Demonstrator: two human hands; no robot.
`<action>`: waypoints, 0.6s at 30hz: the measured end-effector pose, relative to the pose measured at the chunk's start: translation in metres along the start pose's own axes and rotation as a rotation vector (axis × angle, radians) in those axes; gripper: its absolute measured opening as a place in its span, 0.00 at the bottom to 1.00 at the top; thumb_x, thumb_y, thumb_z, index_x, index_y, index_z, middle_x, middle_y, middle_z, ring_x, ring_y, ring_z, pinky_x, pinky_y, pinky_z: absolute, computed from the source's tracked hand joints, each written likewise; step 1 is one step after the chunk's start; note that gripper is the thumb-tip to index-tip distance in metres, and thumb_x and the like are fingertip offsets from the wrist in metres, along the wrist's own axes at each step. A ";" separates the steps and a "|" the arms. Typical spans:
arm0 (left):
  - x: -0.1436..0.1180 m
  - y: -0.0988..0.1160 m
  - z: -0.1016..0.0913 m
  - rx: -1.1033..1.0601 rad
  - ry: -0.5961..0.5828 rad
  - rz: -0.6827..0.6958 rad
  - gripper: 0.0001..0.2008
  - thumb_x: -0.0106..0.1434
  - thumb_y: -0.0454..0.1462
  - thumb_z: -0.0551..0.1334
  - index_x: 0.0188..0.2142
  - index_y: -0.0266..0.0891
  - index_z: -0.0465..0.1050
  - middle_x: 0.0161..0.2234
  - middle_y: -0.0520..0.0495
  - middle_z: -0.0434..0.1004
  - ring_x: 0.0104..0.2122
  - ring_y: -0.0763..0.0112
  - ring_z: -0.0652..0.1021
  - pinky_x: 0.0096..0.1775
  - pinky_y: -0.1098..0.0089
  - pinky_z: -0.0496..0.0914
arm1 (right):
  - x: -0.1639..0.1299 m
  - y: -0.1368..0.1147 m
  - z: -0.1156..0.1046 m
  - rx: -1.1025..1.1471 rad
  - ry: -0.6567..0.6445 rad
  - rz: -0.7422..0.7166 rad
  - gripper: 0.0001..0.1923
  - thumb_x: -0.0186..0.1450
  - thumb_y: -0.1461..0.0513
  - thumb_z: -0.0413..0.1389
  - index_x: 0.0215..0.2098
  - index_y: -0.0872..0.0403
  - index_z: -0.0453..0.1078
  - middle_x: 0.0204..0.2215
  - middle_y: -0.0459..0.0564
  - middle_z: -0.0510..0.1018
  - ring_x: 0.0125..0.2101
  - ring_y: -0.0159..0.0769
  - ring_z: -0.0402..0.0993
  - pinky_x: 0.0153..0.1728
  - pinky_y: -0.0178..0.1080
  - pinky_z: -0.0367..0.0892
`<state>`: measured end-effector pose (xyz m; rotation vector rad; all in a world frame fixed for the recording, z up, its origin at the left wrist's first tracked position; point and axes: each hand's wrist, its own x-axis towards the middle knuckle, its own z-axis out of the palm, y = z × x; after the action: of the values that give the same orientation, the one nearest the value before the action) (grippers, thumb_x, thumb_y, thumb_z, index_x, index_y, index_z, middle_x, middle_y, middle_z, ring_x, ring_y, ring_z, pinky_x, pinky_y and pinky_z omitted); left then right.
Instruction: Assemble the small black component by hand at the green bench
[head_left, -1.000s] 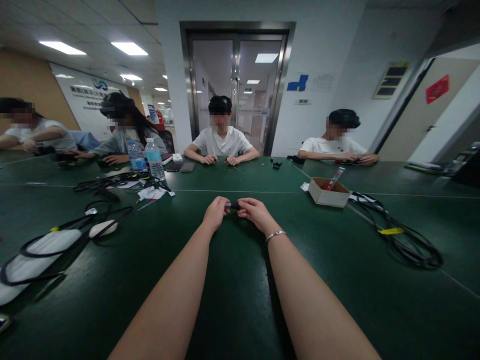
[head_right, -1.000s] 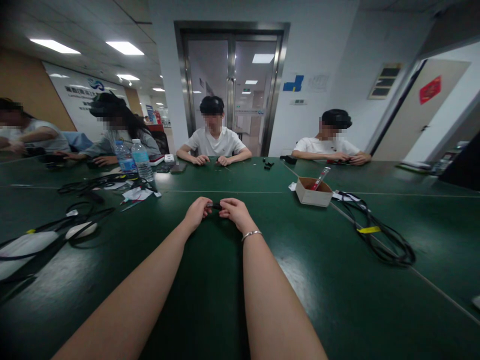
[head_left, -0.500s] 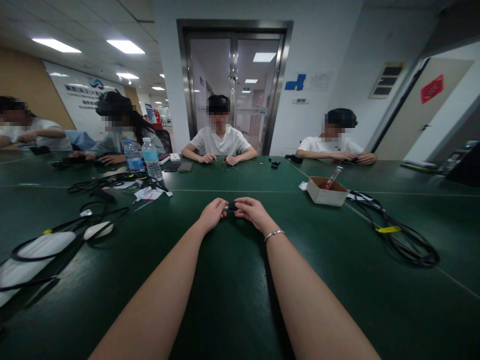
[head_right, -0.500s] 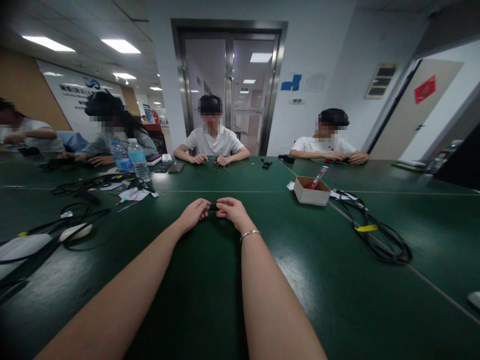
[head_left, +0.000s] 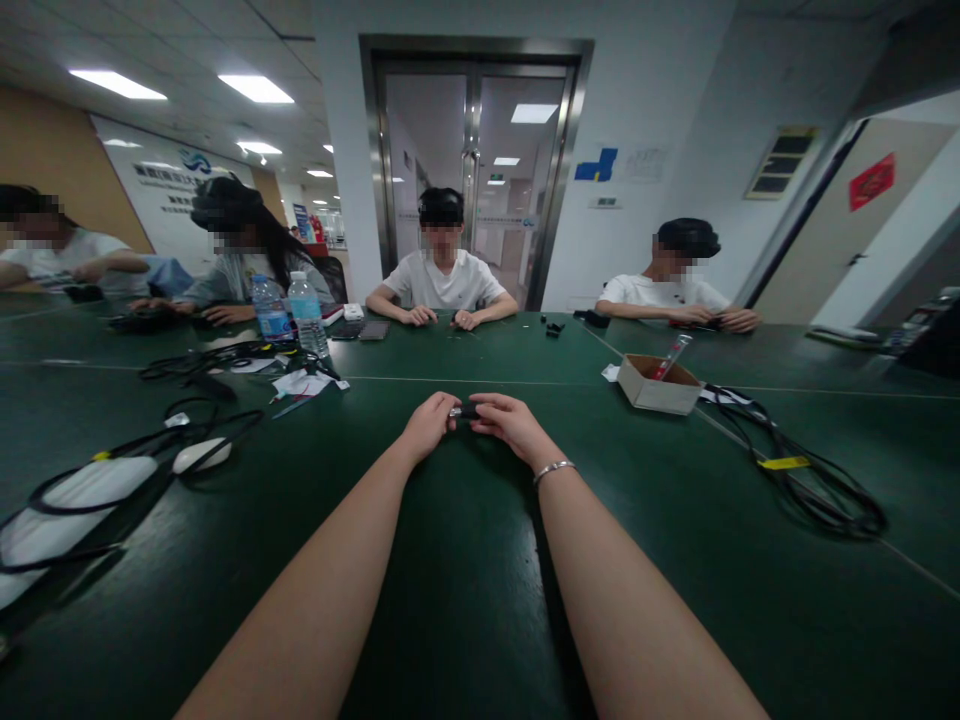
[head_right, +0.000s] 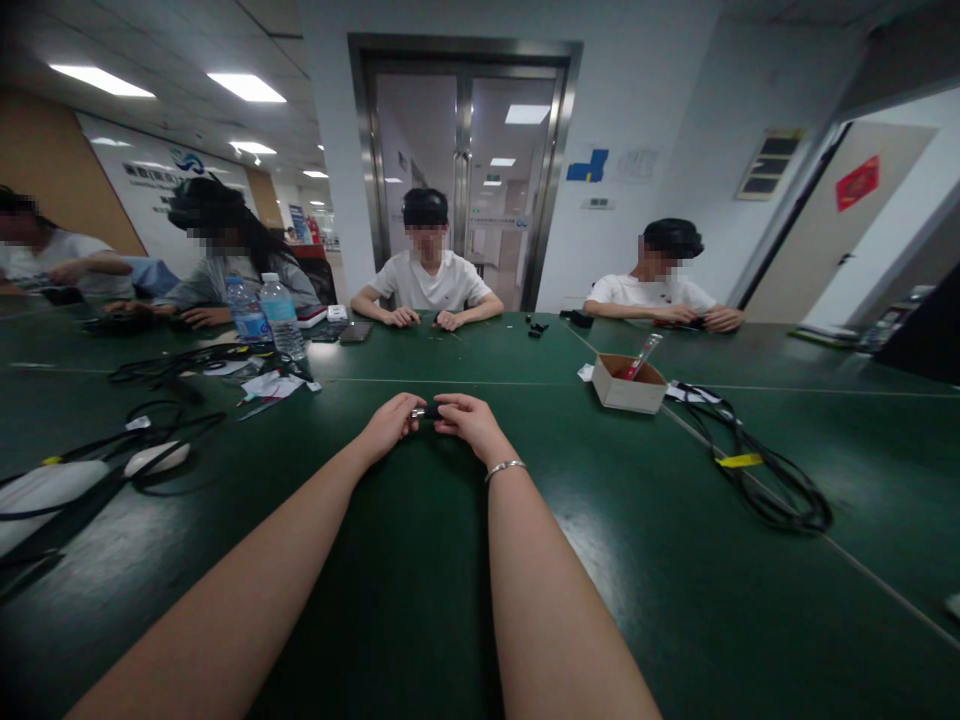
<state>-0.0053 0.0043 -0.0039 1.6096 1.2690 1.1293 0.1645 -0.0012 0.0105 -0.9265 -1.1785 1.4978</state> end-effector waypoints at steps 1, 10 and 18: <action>0.000 0.000 0.000 0.018 -0.002 0.013 0.14 0.63 0.43 0.50 0.38 0.38 0.70 0.21 0.53 0.65 0.21 0.74 0.65 0.25 0.73 0.59 | 0.000 0.000 0.000 -0.003 0.003 0.005 0.10 0.61 0.74 0.55 0.39 0.59 0.73 0.31 0.50 0.77 0.25 0.29 0.76 0.30 0.30 0.76; 0.004 -0.005 0.000 -0.002 -0.001 0.028 0.15 0.63 0.44 0.50 0.40 0.38 0.69 0.21 0.53 0.65 0.22 0.74 0.66 0.26 0.74 0.59 | -0.001 -0.001 0.001 0.008 0.004 -0.003 0.09 0.60 0.74 0.57 0.37 0.59 0.73 0.29 0.48 0.76 0.26 0.29 0.76 0.30 0.29 0.76; 0.003 -0.006 0.000 -0.020 -0.006 0.038 0.15 0.64 0.43 0.50 0.41 0.38 0.69 0.24 0.52 0.66 0.21 0.75 0.65 0.24 0.75 0.59 | -0.001 0.000 0.001 0.016 0.008 -0.009 0.08 0.60 0.74 0.58 0.36 0.58 0.73 0.30 0.49 0.76 0.26 0.30 0.77 0.30 0.29 0.77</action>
<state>-0.0071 0.0085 -0.0090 1.6272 1.2239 1.1562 0.1642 -0.0021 0.0110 -0.9140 -1.1619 1.4934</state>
